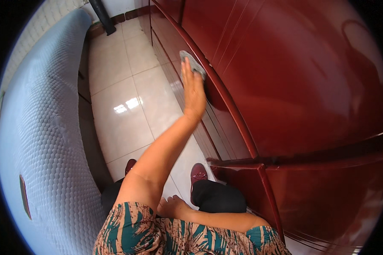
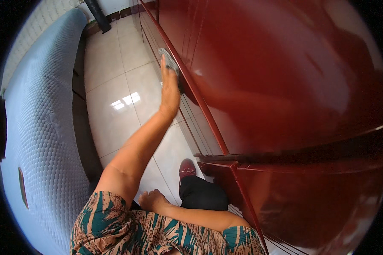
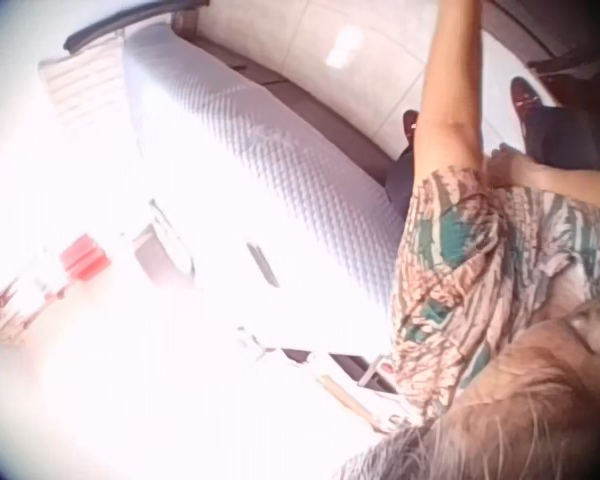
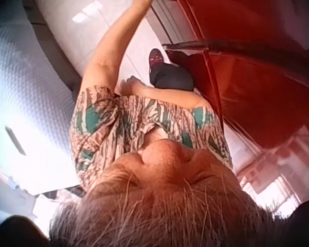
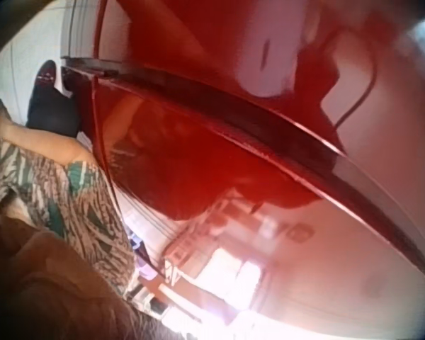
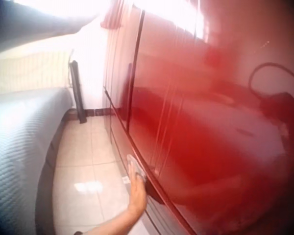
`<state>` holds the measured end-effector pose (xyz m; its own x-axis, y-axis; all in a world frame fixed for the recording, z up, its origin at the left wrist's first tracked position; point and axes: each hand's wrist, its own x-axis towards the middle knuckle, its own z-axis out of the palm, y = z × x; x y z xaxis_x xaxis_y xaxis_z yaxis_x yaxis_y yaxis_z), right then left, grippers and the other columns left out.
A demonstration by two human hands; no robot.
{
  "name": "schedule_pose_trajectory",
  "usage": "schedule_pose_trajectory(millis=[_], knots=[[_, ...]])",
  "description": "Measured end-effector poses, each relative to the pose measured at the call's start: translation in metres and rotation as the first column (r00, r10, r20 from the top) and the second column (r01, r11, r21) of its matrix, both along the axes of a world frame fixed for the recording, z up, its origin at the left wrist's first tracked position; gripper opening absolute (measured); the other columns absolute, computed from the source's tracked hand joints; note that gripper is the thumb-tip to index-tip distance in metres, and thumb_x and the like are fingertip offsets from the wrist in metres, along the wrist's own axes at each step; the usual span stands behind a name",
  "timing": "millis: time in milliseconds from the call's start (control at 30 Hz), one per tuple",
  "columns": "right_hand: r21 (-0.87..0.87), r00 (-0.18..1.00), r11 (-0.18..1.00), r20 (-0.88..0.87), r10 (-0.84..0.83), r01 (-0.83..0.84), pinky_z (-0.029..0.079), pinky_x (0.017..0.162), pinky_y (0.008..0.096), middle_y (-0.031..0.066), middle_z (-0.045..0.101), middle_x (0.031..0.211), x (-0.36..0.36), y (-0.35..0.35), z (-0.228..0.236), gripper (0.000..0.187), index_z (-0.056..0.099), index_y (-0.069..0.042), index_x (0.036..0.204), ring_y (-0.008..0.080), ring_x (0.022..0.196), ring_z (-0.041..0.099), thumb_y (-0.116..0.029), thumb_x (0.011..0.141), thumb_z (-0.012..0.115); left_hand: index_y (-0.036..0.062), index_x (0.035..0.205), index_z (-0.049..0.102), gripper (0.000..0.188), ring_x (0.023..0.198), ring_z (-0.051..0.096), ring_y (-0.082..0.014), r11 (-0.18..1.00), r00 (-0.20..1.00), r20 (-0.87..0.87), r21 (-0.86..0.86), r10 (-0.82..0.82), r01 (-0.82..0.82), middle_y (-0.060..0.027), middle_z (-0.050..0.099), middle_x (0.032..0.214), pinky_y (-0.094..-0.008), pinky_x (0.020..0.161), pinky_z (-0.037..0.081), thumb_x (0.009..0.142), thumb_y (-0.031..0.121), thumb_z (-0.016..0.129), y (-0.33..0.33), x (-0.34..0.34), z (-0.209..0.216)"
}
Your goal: The person wipes the upper doors and lower panels of a large red cabinet using a grey cloth.
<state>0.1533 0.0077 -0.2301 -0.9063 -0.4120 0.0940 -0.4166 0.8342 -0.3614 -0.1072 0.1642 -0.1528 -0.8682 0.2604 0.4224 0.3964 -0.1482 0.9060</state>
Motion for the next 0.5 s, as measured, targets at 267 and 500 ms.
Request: schedule_pose_trajectory(millis=[267,500], knots=[[-0.114,0.999,0.993,0.019,-0.029,0.030,0.046,0.053,0.0383,0.0125,0.055,0.070,-0.005,0.010,0.008,0.017,0.063,-0.004,0.081,0.0286,0.058,0.060,-0.019,0.076,0.056,0.0015,0.150,0.013,0.059,0.146,0.004,-0.0323,0.997,0.994,0.085,-0.041,-0.065,0.068,-0.0212,0.007,0.156,-0.0387,0.117,0.008,0.099,0.027,0.030,-0.011,0.022,-0.026],[-0.312,0.590,0.945,0.784,0.194,0.102,0.025,0.112,0.0404,0.0169,0.039,0.146,-0.019,0.023,0.045,0.051,0.044,-0.006,0.139,0.0302,0.135,0.035,-0.028,0.092,0.044,0.0031,0.150,0.009,0.073,0.145,0.000,-0.0397,0.953,0.960,0.003,-0.123,-0.280,0.278,-0.0242,-0.003,0.156,-0.0452,0.116,0.006,0.089,0.010,0.048,-0.051,0.178,-0.031]])
